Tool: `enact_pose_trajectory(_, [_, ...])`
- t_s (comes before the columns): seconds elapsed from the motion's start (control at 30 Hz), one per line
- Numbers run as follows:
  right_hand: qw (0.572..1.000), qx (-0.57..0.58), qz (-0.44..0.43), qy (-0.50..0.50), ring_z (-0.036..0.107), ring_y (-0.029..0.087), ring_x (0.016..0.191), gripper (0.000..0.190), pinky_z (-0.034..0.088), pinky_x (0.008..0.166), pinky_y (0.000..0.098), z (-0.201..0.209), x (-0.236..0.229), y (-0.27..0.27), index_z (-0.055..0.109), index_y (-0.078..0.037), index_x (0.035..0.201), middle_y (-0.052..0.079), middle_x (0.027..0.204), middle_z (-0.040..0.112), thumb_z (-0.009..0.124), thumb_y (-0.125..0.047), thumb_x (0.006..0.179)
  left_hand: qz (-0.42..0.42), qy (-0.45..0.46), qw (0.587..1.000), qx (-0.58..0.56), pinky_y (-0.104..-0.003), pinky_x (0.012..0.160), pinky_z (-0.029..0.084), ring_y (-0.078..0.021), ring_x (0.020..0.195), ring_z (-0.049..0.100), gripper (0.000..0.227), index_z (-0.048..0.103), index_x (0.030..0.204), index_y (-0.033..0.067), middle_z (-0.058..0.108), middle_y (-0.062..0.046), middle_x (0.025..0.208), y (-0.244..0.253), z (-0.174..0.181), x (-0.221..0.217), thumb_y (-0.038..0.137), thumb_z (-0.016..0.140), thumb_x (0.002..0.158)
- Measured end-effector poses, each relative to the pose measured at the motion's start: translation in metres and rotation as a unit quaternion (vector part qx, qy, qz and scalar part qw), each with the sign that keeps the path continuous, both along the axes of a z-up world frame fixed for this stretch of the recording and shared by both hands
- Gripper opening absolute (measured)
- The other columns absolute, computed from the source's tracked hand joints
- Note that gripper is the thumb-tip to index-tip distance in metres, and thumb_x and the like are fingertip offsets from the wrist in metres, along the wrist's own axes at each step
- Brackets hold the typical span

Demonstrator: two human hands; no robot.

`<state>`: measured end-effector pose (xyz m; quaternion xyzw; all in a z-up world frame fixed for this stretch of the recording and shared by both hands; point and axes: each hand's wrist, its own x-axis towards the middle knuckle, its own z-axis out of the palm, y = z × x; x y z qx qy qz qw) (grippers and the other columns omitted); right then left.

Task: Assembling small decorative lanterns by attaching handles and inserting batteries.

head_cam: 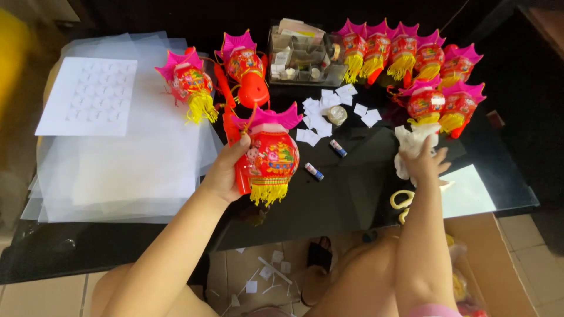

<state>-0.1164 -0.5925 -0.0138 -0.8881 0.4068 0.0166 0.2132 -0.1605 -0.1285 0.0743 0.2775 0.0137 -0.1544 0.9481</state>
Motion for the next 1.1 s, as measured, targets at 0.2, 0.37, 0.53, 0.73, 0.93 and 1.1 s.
enact_pose_trajectory(0.2, [0.902,-0.279,0.171,-0.284,0.053,0.045,0.136,0.047,0.035,0.120,0.0481,-0.138,0.038,-0.103,0.067,-0.001,0.115,0.026,0.126,0.070,0.076,-0.043,0.095,-0.016,0.011,1.000,0.007,-0.053,0.081,0.060,-0.0375,0.093,0.075,0.036,0.068,0.109,0.0043,0.074,-0.019,0.100,-0.006,-0.026,0.005,0.024,0.083,0.082])
enact_pose_trajectory(0.37, [0.890,-0.182,0.094,-0.407,0.070,0.043,0.095,0.030,0.052,0.084,0.0526,-0.100,0.045,-0.076,0.072,-0.010,0.103,0.016,0.092,0.072,0.079,-0.034,0.088,-0.028,0.013,0.999,0.011,-0.049,0.080,0.060,-0.0342,0.092,0.075,0.037,0.067,0.108,0.0061,0.075,-0.018,0.099,-0.001,-0.015,-0.001,0.030,0.081,0.083])
enact_pose_trajectory(0.53, [0.695,0.256,0.092,-0.665,0.064,0.017,0.082,0.045,0.056,0.070,0.0323,0.070,-0.016,0.144,0.048,-0.017,0.122,0.012,0.109,0.059,0.077,-0.019,0.088,-0.080,-0.012,0.997,0.001,-0.048,0.095,0.056,-0.0317,0.113,0.067,0.062,0.060,0.129,0.0103,0.070,-0.015,0.123,0.002,-0.032,0.010,0.046,0.073,0.080])
enact_pose_trajectory(0.73, [0.554,-0.144,0.556,-0.603,0.042,0.062,0.138,0.042,0.029,0.118,0.0722,0.074,-0.082,0.313,0.070,-0.006,0.127,0.035,0.140,0.053,0.072,-0.020,0.087,0.048,-0.048,0.995,0.066,-0.042,0.081,0.059,-0.0247,0.090,0.073,0.045,0.064,0.114,0.0062,0.072,-0.011,0.100,-0.022,-0.018,-0.008,0.036,0.081,0.085])
enact_pose_trajectory(0.93, [0.615,0.077,0.430,-0.656,0.075,0.041,0.107,0.029,0.056,0.096,0.0488,0.093,-0.064,0.314,0.076,0.000,0.100,0.022,0.111,0.076,0.057,-0.023,0.102,0.146,-0.160,0.968,0.128,-0.041,0.088,0.056,-0.0227,0.097,0.070,0.051,0.064,0.124,0.0064,0.072,-0.011,0.107,-0.034,-0.030,-0.008,0.022,0.087,0.080])
enact_pose_trajectory(1.1, [0.615,0.114,0.364,-0.690,0.074,0.043,0.100,0.027,0.056,0.091,0.0504,0.097,-0.072,0.333,0.072,0.004,0.096,0.026,0.105,0.075,0.059,-0.019,0.101,0.202,-0.147,0.962,0.113,-0.042,0.097,0.053,-0.0183,0.104,0.065,0.052,0.059,0.129,0.0050,0.070,-0.009,0.114,-0.037,-0.038,-0.006,0.018,0.083,0.084])
